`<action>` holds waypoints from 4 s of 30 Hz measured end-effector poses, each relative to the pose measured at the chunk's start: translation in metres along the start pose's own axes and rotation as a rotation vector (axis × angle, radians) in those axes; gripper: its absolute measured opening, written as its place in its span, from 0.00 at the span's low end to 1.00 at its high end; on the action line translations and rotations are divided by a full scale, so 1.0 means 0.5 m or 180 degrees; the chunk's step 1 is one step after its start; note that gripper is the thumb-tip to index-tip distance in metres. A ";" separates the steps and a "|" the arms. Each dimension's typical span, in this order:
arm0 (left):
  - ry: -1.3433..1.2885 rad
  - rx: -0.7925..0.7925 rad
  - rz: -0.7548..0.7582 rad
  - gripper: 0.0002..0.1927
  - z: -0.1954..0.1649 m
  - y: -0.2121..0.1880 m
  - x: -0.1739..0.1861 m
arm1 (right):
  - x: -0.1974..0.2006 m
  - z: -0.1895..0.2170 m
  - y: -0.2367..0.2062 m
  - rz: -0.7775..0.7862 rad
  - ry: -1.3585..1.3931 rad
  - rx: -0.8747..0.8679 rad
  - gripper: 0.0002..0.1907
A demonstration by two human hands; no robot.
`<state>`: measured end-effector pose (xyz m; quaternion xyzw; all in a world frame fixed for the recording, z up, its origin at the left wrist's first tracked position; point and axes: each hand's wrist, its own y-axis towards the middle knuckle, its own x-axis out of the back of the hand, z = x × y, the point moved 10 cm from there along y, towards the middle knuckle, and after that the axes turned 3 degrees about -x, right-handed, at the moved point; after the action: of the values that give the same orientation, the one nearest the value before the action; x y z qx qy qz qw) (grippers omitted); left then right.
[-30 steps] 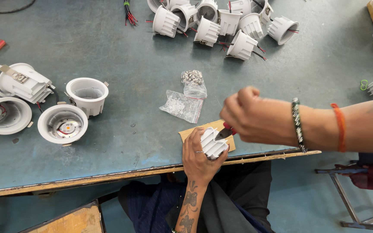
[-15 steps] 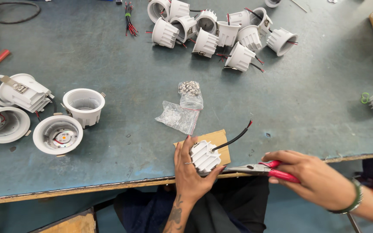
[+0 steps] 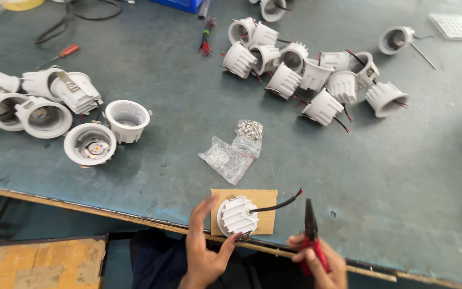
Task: The person assembles LED light fixtures at a workbench. They insert wires into the fixture housing, then use pliers to crimp and secure the wire connections. Multiple white fixture housings and loose wires are visible on the table.
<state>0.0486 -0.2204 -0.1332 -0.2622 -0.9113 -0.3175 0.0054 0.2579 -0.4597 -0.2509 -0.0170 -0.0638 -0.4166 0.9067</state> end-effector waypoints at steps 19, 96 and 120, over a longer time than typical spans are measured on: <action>0.0617 0.0268 -0.0052 0.49 0.010 -0.050 -0.026 | -0.104 -0.003 -0.032 0.0649 0.0473 0.0571 0.26; -0.3228 0.2329 -0.0589 0.43 0.115 -0.183 0.092 | -0.280 0.320 -0.090 0.1478 -0.5020 0.2080 0.13; -0.3391 0.2170 -0.0628 0.45 0.119 -0.184 0.092 | -0.278 0.329 -0.068 0.2061 -0.4277 0.1768 0.22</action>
<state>-0.0264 -0.2249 -0.2256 -0.2825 -0.8588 0.1649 -0.3944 0.1258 -0.3631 -0.1065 -0.0557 -0.6904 -0.0019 0.7213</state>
